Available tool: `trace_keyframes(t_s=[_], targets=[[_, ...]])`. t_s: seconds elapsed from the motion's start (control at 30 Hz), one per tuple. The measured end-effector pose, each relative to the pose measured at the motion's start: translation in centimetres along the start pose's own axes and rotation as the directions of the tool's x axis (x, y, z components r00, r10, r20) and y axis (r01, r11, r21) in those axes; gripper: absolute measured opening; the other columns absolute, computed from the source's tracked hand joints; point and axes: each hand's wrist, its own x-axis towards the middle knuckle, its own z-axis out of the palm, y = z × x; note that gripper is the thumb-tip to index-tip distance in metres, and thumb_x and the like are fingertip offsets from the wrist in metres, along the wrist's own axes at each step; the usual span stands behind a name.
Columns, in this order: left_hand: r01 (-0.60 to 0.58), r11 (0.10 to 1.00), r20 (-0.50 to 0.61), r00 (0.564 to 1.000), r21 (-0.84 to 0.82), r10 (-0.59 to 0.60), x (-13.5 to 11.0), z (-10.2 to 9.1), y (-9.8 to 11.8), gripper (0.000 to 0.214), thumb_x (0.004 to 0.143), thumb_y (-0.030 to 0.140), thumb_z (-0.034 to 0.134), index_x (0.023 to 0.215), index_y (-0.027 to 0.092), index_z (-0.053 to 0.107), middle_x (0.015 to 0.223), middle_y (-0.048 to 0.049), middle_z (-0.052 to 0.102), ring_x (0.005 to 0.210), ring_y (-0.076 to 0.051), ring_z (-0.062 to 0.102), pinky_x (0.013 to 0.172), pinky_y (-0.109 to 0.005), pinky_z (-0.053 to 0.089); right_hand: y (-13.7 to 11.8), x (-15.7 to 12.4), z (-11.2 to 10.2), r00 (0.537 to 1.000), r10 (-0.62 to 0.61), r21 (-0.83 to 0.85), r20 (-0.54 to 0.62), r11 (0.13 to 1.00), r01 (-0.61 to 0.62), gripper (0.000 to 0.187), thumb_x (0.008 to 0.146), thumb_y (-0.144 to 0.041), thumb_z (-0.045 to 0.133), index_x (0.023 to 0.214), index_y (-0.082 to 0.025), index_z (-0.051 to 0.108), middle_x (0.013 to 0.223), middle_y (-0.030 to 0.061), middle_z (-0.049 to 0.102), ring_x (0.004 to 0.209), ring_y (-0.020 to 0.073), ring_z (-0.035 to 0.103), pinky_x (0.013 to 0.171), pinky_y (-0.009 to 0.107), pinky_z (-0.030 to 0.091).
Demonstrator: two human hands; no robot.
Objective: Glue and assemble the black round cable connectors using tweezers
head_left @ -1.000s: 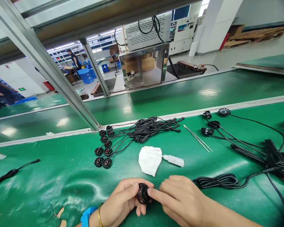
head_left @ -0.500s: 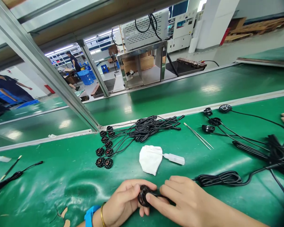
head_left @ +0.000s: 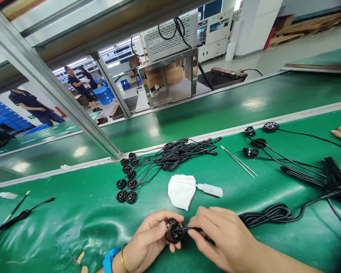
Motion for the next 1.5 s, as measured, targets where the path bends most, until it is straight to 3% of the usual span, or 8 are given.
trace_keyframes(t_s=[0.2, 0.4, 0.53, 0.73, 0.9, 1.1, 1.3, 1.5], targets=[[-0.051, 0.998, -0.057, 0.997, 0.047, 0.053, -0.2, 0.3, 0.4, 0.040, 0.080, 0.038, 0.079, 0.114, 0.018, 0.073, 0.094, -0.0083, 0.065, 0.084, -0.018, 0.057, 0.074, -0.027, 0.045, -0.6, 0.5, -0.6, 0.998, -0.053, -0.037, -0.036, 0.998, 0.051, 0.015, 0.098, -0.016, 0.050, 0.092, -0.019, 0.063, 0.070, -0.0001, 0.055, 0.060, 0.0149, 0.043, 0.058, 0.031, 0.028], [-0.082, 0.990, -0.097, 0.991, 0.110, 0.093, -0.2, 0.3, 0.5, 0.039, 0.077, 0.040, 0.081, 0.111, 0.022, 0.074, 0.099, -0.0070, 0.062, 0.087, -0.017, 0.052, 0.075, -0.026, 0.045, -1.0, 0.8, -0.9, 0.995, -0.088, -0.125, 0.045, 0.988, 0.093, 0.023, 0.095, -0.014, 0.049, 0.076, -0.019, 0.061, 0.065, 0.0001, 0.050, 0.059, 0.0156, 0.039, 0.056, 0.033, 0.022], [-0.104, 0.983, -0.075, 0.990, 0.152, 0.117, -0.2, 0.1, 0.5, 0.038, 0.078, 0.039, 0.081, 0.112, 0.024, 0.075, 0.112, -0.0075, 0.061, 0.096, -0.020, 0.054, 0.078, -0.027, 0.046, -1.1, 0.6, -0.9, 0.996, -0.083, -0.137, 0.018, 0.987, 0.084, 0.021, 0.093, -0.013, 0.049, 0.076, -0.019, 0.061, 0.065, -0.0001, 0.050, 0.060, 0.0160, 0.039, 0.057, 0.033, 0.021], [-0.153, 0.968, 0.007, 0.988, 0.197, 0.155, -0.1, 0.0, 0.4, 0.034, 0.082, 0.035, 0.077, 0.114, 0.025, 0.075, 0.119, -0.0089, 0.064, 0.115, -0.026, 0.053, 0.101, -0.035, 0.038, -1.3, 0.3, -0.9, 0.998, 0.013, -0.006, -0.060, 1.000, -0.013, 0.016, 0.095, -0.015, 0.050, 0.084, -0.018, 0.062, 0.069, -0.0005, 0.052, 0.061, 0.0150, 0.043, 0.063, 0.030, 0.030], [-0.167, 0.968, -0.001, 0.985, 0.189, 0.171, 0.1, -0.1, 0.2, 0.033, 0.081, 0.033, 0.078, 0.113, 0.025, 0.075, 0.118, -0.0080, 0.064, 0.111, -0.023, 0.054, 0.098, -0.032, 0.040, -1.4, -0.1, -0.5, 0.999, 0.051, 0.050, 0.010, 0.997, -0.052, 0.018, 0.096, -0.017, 0.049, 0.082, -0.020, 0.061, 0.070, -0.0007, 0.054, 0.061, 0.0142, 0.045, 0.064, 0.030, 0.030], [-0.131, 0.982, 0.008, 0.991, 0.134, 0.132, -0.1, -0.1, 0.1, 0.034, 0.083, 0.032, 0.076, 0.116, 0.025, 0.073, 0.120, -0.0083, 0.065, 0.108, -0.022, 0.056, 0.092, -0.031, 0.043, -1.1, -0.3, -0.2, 0.996, 0.082, 0.046, -0.030, 0.996, -0.080, 0.012, 0.093, -0.017, 0.050, 0.084, -0.020, 0.058, 0.072, -0.0020, 0.054, 0.063, 0.0138, 0.044, 0.069, 0.028, 0.033], [-0.173, 0.966, -0.008, 0.984, 0.193, 0.178, 0.1, -0.1, 0.1, 0.033, 0.082, 0.033, 0.078, 0.113, 0.023, 0.075, 0.119, -0.0078, 0.064, 0.112, -0.022, 0.054, 0.098, -0.030, 0.041, -1.1, -0.3, 0.1, 0.998, 0.063, 0.005, 0.022, 0.998, -0.064, 0.018, 0.093, -0.016, 0.049, 0.077, -0.021, 0.055, 0.070, -0.0028, 0.051, 0.061, 0.0140, 0.042, 0.065, 0.028, 0.031], [-0.079, 0.989, -0.034, 0.996, 0.121, 0.083, 0.1, 0.0, -0.1, 0.039, 0.082, 0.035, 0.078, 0.118, 0.021, 0.073, 0.109, -0.0097, 0.067, 0.092, -0.019, 0.057, 0.079, -0.029, 0.049, -0.5, -0.3, 0.5, 0.997, 0.048, -0.109, -0.055, 0.993, -0.054, 0.019, 0.093, -0.015, 0.050, 0.075, -0.020, 0.052, 0.068, -0.0023, 0.049, 0.061, 0.0146, 0.040, 0.064, 0.030, 0.029]])
